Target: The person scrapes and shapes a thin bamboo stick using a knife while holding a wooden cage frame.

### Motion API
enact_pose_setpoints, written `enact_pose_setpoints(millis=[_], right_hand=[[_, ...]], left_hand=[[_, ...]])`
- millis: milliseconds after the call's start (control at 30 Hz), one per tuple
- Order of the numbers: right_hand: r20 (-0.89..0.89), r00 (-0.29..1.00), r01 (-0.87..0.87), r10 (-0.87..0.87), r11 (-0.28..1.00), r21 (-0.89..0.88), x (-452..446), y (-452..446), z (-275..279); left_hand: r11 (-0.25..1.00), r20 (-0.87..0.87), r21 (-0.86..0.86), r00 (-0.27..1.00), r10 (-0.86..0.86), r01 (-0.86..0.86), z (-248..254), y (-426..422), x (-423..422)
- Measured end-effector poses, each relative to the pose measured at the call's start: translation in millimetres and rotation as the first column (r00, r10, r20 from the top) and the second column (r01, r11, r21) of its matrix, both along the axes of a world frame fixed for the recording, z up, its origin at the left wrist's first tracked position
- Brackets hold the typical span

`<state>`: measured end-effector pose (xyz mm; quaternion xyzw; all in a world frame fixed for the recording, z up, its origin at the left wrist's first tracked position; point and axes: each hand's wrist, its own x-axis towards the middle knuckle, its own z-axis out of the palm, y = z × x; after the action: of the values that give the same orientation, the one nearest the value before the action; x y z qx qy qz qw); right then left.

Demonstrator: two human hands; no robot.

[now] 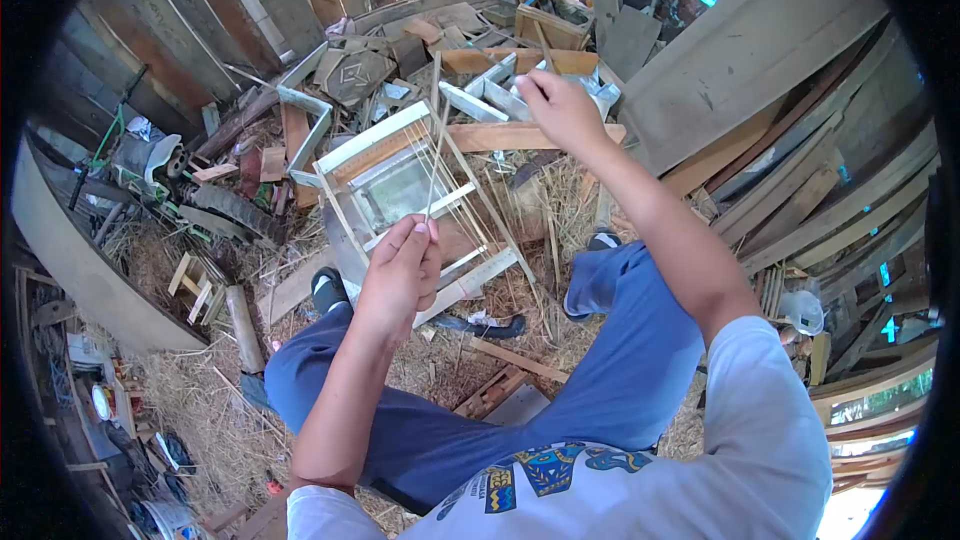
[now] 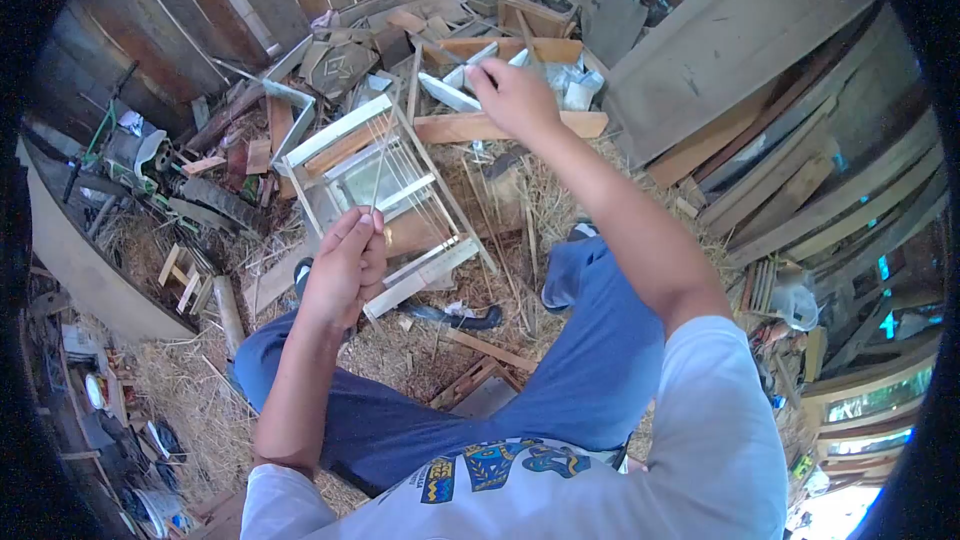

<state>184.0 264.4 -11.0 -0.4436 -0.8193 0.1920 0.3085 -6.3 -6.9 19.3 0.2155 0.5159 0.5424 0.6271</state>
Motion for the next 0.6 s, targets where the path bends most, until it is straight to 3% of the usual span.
enact_pose_setpoints(millis=[133,200,300,367,433,600], right_hand=[[0.099,0.98,-0.172,0.174,0.985,-0.032,-13.6,-67.2,16.8],[0.108,0.931,-0.361,0.349,0.923,0.13,-18.1,-74.4,12.0],[0.066,0.937,-0.342,0.343,0.939,-0.033,-20.9,-71.9,17.8],[-0.01,0.924,-0.382,0.382,0.924,0.008,-23.9,-87.3,13.1],[0.134,0.843,-0.536,0.521,0.835,0.122,-22.7,-109.3,13.3],[0.14,0.88,-0.47,0.454,0.875,0.116,-32.0,-99.4,9.7]], left_hand=[[0.999,0.006,-0.024,0.999,-0.034,0.034,0.7,3.7,2.2],[0.999,-0.032,-0.007,0.998,-0.049,0.049,-0.6,5.6,1.9],[0.997,-0.156,0.048,0.987,-0.045,0.053,-8.0,4.1,-2.5],[0.995,-0.155,0.059,0.985,-0.071,0.081,-7.4,3.4,-4.4],[0.997,-0.16,0.056,0.986,-0.051,0.061,-9.9,3.3,-3.7],[0.999,-0.187,0.031,0.982,0.031,-0.026,-8.7,9.5,-4.8]])
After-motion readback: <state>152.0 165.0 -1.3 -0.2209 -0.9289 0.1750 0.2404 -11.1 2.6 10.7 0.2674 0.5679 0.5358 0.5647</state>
